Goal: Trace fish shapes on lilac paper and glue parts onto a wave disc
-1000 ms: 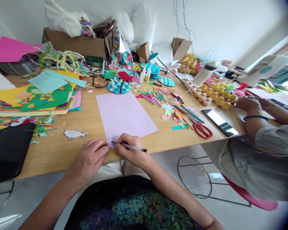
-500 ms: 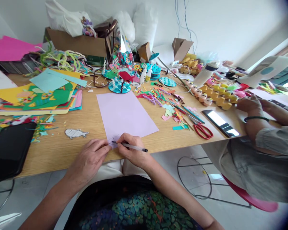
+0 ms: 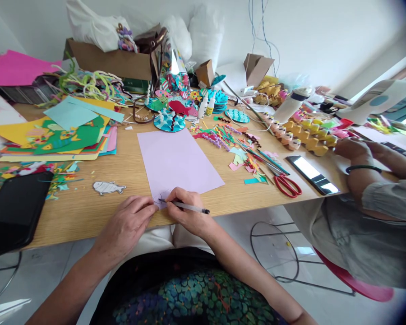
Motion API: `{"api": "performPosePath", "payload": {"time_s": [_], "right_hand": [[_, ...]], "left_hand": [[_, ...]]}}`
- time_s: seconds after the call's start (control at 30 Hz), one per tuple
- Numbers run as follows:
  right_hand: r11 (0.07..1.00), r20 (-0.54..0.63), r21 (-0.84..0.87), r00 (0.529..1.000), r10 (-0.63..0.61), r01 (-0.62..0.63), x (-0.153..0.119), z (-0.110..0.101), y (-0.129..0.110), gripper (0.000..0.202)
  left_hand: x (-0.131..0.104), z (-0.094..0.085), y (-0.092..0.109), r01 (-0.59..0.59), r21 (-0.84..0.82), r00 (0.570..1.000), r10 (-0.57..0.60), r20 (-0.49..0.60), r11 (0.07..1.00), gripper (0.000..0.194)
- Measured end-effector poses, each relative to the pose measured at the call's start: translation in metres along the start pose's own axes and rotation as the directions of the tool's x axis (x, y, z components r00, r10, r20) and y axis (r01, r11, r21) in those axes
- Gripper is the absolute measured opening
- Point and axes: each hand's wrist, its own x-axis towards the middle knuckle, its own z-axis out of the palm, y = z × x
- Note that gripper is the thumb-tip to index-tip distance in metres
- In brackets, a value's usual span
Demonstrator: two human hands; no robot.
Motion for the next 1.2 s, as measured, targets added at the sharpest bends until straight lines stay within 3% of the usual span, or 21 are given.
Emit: {"api": "performPosePath", "payload": {"time_s": [1.2], "right_hand": [[0.997,0.002,0.081,1.000,0.006,-0.006,0.0006,-0.0002,0.0009,0.003]], "left_hand": [[-0.0043,0.0021,0.0049,0.015,0.009,0.999,-0.015,-0.033,1.000,0.029]]}}
